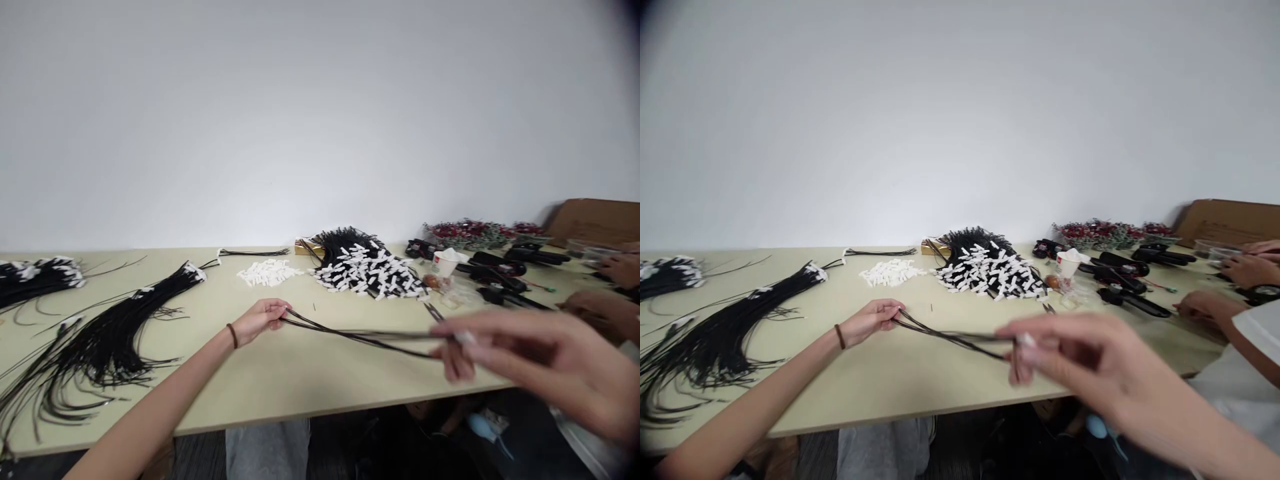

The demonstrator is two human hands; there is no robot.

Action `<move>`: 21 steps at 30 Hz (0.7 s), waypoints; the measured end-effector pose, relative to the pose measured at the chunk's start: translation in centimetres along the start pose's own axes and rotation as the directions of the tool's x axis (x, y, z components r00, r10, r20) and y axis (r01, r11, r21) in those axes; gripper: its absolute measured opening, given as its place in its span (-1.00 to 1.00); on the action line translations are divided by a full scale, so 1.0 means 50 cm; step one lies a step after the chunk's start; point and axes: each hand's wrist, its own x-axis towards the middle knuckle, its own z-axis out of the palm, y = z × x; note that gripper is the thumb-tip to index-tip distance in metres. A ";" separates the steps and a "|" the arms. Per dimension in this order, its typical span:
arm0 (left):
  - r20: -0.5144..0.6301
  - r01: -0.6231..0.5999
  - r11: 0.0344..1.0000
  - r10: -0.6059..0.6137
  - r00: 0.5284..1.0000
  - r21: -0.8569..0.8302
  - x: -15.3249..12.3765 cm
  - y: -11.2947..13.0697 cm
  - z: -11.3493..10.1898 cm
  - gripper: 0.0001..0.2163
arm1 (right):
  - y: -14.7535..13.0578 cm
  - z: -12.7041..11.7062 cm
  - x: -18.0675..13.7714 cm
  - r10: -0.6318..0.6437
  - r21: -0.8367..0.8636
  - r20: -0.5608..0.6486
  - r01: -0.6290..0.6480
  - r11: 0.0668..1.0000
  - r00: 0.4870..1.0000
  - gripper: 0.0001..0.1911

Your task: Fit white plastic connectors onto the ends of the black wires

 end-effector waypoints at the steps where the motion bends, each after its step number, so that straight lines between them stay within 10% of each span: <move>1: 0.008 0.006 1.000 -0.006 1.000 -0.001 -0.003 0.004 0.002 -0.67 | -0.014 -0.016 0.032 -0.016 0.072 0.016 0.015 0.997 1.000 -0.69; 6: -0.013 0.006 0.999 -0.006 1.000 -0.036 -0.010 0.016 0.009 -0.64 | -0.059 -0.073 0.245 -0.199 0.324 -0.387 0.335 0.885 0.900 -0.73; 10: -0.068 0.011 1.000 -0.013 0.998 -0.019 -0.008 0.017 0.001 -0.64 | -0.064 -0.096 0.392 -0.404 0.110 -0.680 0.631 0.768 0.612 -0.79; 14: -0.091 -0.010 1.000 0.009 0.996 -0.020 -0.005 0.015 -0.007 -0.67 | -0.026 -0.092 0.472 -0.595 -0.247 -0.670 0.622 0.743 0.444 -0.74; 16: -0.089 -0.017 1.000 0.015 0.996 -0.024 -0.004 0.014 -0.008 -0.67 | 0.013 -0.073 0.494 -0.661 -0.407 -0.541 0.525 0.747 0.521 -0.71; 19: -0.073 -0.016 1.000 0.015 0.997 -0.018 -0.005 0.012 -0.007 -0.67 | 0.091 -0.027 0.512 -0.416 -0.710 -0.237 0.136 0.691 0.878 -0.64; 21: -0.067 -0.007 1.000 0.007 0.998 -0.007 -0.005 0.012 -0.006 -0.67 | 0.145 0.004 0.515 -0.282 -0.758 -0.161 0.065 0.650 0.946 -0.74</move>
